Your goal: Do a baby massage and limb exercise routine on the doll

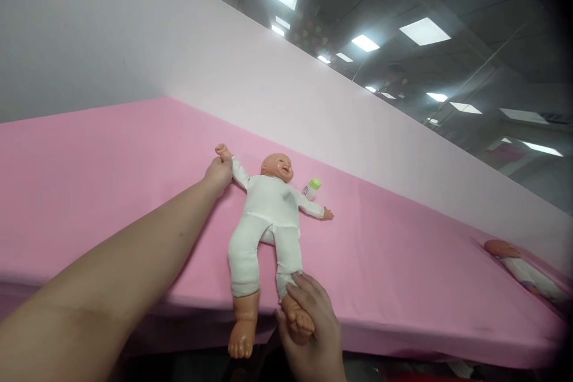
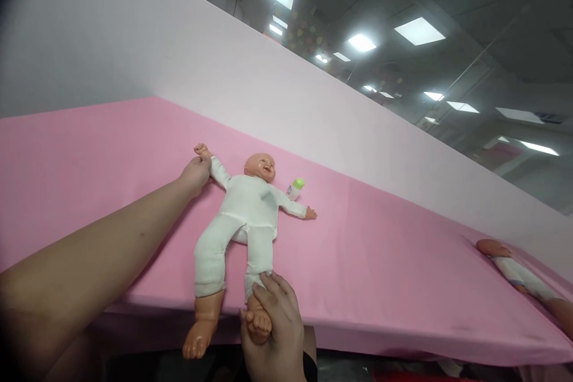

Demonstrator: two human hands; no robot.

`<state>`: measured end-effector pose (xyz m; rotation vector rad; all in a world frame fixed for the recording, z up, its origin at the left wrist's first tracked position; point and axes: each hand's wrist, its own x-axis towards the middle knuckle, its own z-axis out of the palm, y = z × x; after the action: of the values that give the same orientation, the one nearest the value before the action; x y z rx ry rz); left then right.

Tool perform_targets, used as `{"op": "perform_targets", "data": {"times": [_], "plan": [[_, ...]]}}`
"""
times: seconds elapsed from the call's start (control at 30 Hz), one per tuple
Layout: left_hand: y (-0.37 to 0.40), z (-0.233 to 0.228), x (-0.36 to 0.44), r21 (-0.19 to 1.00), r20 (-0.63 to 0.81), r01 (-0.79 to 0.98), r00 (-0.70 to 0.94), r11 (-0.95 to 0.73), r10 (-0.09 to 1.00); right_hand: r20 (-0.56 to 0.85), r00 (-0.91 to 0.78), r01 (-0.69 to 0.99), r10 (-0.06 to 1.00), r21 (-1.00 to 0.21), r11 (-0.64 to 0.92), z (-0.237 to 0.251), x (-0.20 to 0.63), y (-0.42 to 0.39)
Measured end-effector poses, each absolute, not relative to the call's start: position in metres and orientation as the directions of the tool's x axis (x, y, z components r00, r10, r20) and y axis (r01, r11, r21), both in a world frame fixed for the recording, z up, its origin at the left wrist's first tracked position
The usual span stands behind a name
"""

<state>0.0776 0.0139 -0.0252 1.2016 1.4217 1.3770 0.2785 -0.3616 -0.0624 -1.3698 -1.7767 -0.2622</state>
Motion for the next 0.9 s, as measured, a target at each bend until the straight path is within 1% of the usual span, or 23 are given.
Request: {"op": "perform_targets", "data": {"times": [0.07,0.1,0.13,0.2,0.3,0.37,0.43,0.47,0.57,0.63,0.73,0.8,0.9], "plan": [[0.009,-0.021,0.079,0.996,-0.012,0.084,-0.246,0.034,0.969,0.723,-0.031,0.861,0.69,-0.331,0.385,-0.06,0.278,-0.361],[0.005,-0.018,0.08,0.995,-0.024,0.09,-0.259,0.049,0.965,0.724,-0.027,0.858,0.69,-0.337,0.387,-0.059,0.278,-0.362],[0.001,-0.015,0.081,0.994,-0.004,0.105,-0.27,0.034,0.963,0.726,-0.02,0.857,0.688,-0.342,0.386,-0.056,0.278,-0.362],[-0.01,-0.008,0.083,0.988,0.097,0.142,-0.262,-0.061,0.96,0.746,0.008,0.856,0.666,-0.348,0.381,-0.05,0.278,-0.362],[-0.03,0.004,0.088,0.928,0.341,0.212,-0.161,-0.305,0.926,0.778,0.067,0.847,0.625,-0.375,0.376,-0.04,0.279,-0.359],[-0.044,0.013,0.095,0.848,0.471,0.288,-0.026,-0.445,0.882,0.778,0.102,0.834,0.62,-0.407,0.373,-0.034,0.279,-0.352],[-0.057,0.018,0.103,0.734,0.548,0.39,0.144,-0.556,0.824,0.771,0.12,0.821,0.626,-0.432,0.375,-0.027,0.279,-0.342],[-0.062,0.019,0.108,0.657,0.568,0.45,0.232,-0.605,0.789,0.768,0.123,0.818,0.628,-0.437,0.374,-0.024,0.28,-0.335],[-0.072,0.016,0.12,0.385,0.558,0.598,0.455,-0.703,0.694,0.747,0.093,0.835,0.659,-0.419,0.357,-0.01,0.281,-0.315],[-0.074,0.011,0.124,0.254,0.531,0.643,0.532,-0.723,0.66,0.714,0.046,0.857,0.698,-0.387,0.339,0.001,0.284,-0.301],[-0.074,0.007,0.126,0.162,0.51,0.664,0.577,-0.73,0.638,0.66,-0.011,0.883,0.751,-0.346,0.317,0.018,0.289,-0.283],[-0.074,0.007,0.126,0.132,0.493,0.667,0.597,-0.733,0.633,0.615,-0.021,0.896,0.788,-0.338,0.288,0.025,0.292,-0.271],[-0.074,0.007,0.124,0.108,0.504,0.67,0.599,-0.734,0.622,0.537,0.005,0.903,0.843,-0.365,0.227,0.025,0.292,-0.256]]}}
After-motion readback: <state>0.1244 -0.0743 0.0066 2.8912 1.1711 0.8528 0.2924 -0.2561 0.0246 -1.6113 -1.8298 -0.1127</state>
